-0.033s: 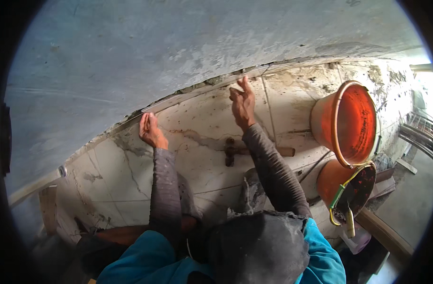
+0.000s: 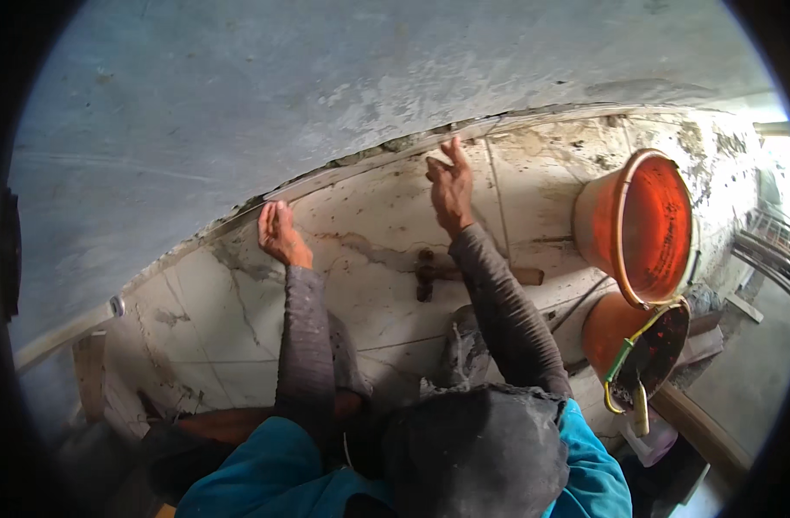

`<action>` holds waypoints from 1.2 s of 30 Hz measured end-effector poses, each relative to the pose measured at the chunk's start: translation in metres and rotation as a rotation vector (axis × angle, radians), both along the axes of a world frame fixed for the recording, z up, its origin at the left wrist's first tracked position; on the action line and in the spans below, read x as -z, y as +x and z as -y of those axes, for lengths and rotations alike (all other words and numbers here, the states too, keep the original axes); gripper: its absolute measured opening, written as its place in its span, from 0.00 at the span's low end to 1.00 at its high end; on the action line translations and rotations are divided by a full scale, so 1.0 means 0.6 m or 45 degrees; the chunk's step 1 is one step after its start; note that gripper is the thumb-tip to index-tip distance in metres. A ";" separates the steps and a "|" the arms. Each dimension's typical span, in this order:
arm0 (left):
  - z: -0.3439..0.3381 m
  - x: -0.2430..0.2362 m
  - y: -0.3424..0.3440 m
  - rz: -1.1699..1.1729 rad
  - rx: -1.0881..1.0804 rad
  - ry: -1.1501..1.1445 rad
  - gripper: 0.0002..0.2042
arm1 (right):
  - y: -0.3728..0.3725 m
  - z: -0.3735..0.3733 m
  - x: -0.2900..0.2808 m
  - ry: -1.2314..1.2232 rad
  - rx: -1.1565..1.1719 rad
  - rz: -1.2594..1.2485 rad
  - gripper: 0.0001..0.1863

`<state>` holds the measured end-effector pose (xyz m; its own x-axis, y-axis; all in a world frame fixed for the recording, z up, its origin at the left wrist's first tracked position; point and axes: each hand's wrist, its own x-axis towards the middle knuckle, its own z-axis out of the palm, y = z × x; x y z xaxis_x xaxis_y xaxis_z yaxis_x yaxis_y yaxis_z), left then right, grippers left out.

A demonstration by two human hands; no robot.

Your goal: Installing a tile baseboard along the bottom of a wall using mortar, a trowel, and a hammer.

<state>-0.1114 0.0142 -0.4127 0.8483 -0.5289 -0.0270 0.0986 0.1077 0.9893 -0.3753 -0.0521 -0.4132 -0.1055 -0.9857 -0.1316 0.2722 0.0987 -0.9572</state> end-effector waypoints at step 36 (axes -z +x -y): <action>0.001 -0.012 0.069 0.001 0.275 0.177 0.10 | -0.043 -0.051 -0.065 0.101 -0.084 -0.215 0.24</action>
<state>-0.0703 0.0133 -0.4054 0.7159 -0.6893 -0.1110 0.1035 -0.0525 0.9932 -0.4010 -0.0213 -0.3742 -0.0682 -0.9784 -0.1953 0.0988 0.1882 -0.9772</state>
